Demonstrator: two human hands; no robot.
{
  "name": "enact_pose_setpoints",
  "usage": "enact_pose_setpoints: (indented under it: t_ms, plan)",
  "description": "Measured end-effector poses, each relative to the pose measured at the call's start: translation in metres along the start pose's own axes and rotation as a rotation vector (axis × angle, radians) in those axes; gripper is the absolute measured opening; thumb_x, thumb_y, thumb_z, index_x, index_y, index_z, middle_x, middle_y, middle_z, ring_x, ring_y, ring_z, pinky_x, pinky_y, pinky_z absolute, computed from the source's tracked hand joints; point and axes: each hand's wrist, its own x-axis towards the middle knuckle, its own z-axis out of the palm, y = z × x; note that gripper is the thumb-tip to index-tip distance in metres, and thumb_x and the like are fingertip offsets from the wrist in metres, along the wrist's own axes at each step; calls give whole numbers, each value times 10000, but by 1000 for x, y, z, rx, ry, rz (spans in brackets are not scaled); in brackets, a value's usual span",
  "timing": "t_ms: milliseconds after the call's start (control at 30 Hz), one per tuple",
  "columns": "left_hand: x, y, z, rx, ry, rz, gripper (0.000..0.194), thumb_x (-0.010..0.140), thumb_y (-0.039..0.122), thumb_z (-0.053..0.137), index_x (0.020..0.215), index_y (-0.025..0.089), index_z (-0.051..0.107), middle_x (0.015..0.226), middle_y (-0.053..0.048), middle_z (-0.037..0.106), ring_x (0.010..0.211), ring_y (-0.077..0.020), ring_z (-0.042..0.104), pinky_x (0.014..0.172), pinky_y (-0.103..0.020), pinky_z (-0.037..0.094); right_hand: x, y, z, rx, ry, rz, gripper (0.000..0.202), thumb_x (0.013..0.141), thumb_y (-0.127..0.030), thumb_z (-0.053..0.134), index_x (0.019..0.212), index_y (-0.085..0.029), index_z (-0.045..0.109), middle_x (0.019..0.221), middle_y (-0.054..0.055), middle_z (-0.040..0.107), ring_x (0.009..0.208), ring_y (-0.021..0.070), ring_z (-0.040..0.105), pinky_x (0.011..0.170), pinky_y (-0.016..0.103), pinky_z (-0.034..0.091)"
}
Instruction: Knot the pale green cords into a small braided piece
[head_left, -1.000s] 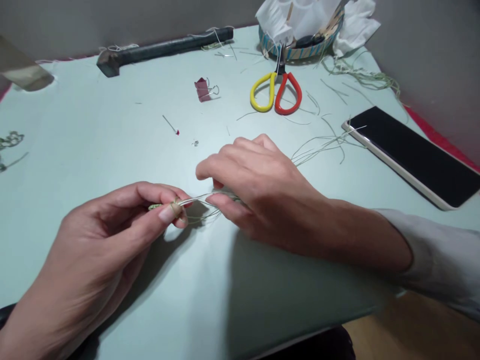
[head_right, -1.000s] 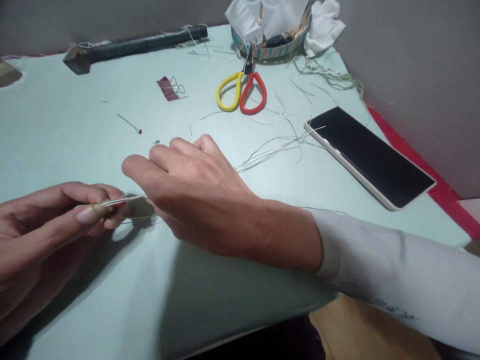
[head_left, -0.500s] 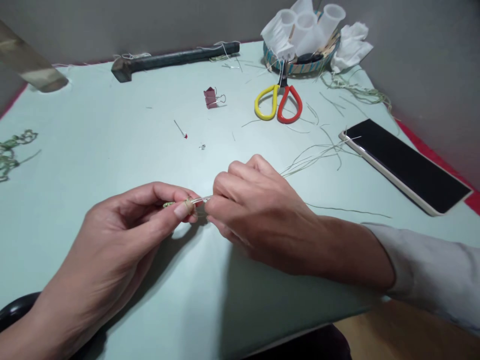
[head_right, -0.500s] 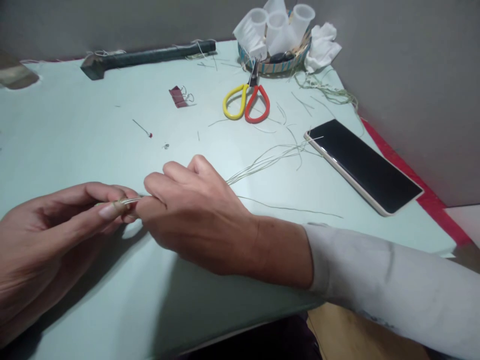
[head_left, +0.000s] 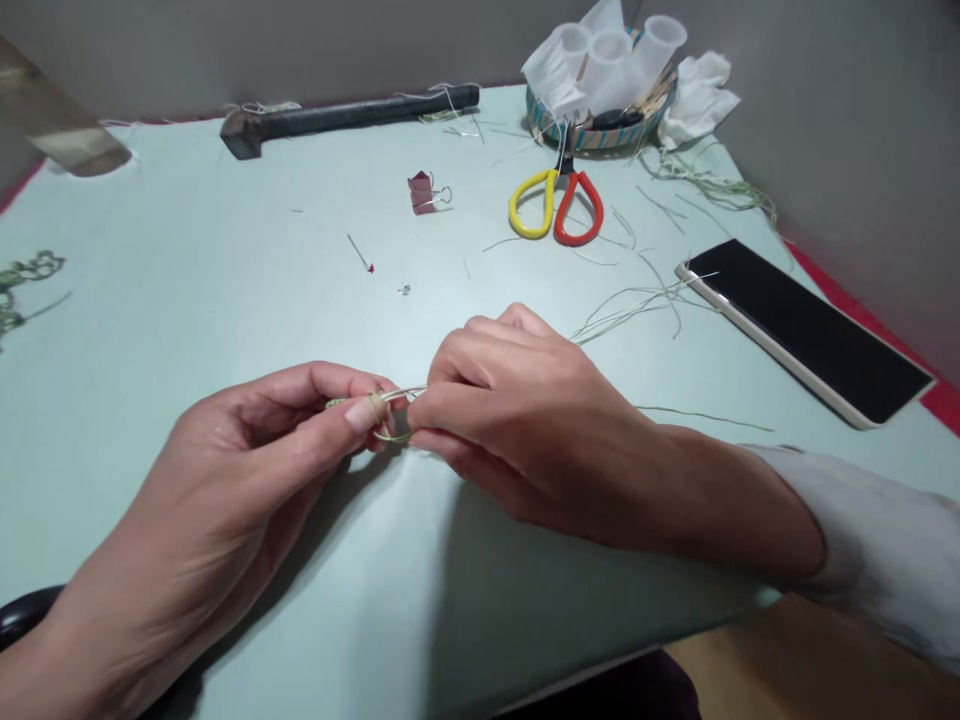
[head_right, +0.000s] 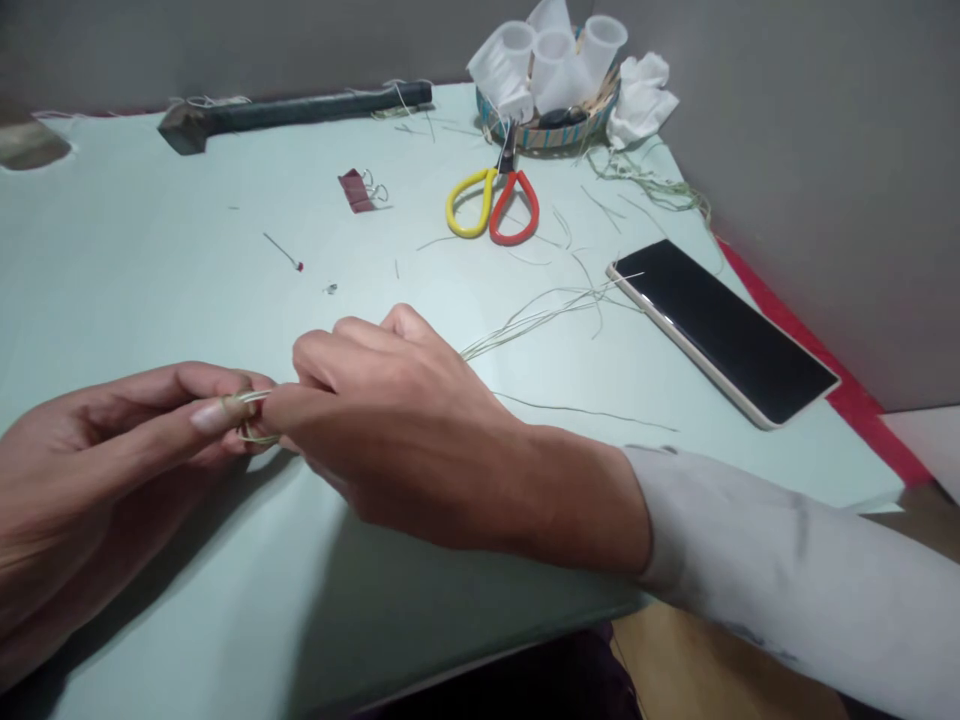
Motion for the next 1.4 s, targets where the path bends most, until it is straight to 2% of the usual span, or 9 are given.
enact_pose_setpoints:
  t_ms: [200,400,600,733,933,1033,1167,1267,1400]
  plan:
    - [3,-2,-6,29,29,-15,175,693,370,924,714,228,823,705,-28,753,689,-149,711,610,-159,600,2,-8,-4,28,-23,55,248,1003,-115,467,812,-199,601,849,-21,593,760,140,487,734,346,322]
    - [4,-3,-6,50,36,-4,199,712,403,924,699,238,813,720,-44,787,681,-192,752,607,-193,640,9,-16,-8,198,-33,330,325,1030,-206,469,707,-214,500,705,-91,555,643,104,404,724,344,306]
    - [4,-6,-10,91,70,18,157,716,368,923,727,245,826,686,-21,779,633,-165,739,549,-158,621,9,-17,-4,110,1,244,268,922,-121,585,677,-229,593,701,-58,552,638,123,404,660,367,281]
    - [3,-5,-11,108,80,25,148,728,364,909,720,243,823,651,-12,760,611,-149,724,502,-130,590,8,-19,-3,37,53,183,358,967,-89,454,684,-237,614,654,-43,481,611,135,370,617,374,237]
    - [3,-5,-13,98,54,16,148,744,349,893,694,239,808,673,-21,770,644,-159,739,532,-142,604,19,-20,-8,36,-203,232,391,902,-152,603,557,-185,421,609,-52,306,598,107,262,621,333,238]
    - [3,-4,-11,100,66,15,180,715,369,915,676,236,801,664,-19,760,626,-152,727,524,-142,598,21,-20,-8,43,-186,207,404,895,-77,485,536,-183,333,601,-50,206,573,108,204,626,335,273]
    - [3,-2,-6,66,73,-41,197,695,399,929,703,235,818,585,-18,714,531,-140,670,438,-157,564,18,-22,-9,10,-151,144,411,901,-29,338,542,-192,452,621,-23,257,591,136,233,610,342,230]
    - [3,0,-5,34,50,-58,214,681,415,936,702,236,820,668,-58,765,656,-210,746,458,-185,585,14,-22,-9,7,-137,113,439,915,-26,320,580,-197,546,643,-17,327,603,137,265,598,348,206]
    - [2,1,-5,21,16,-48,240,687,419,939,665,221,804,574,-18,699,526,-123,646,449,-148,564,12,-21,-10,-1,-85,120,430,915,-29,374,623,-212,631,622,-21,380,584,139,262,574,351,211]
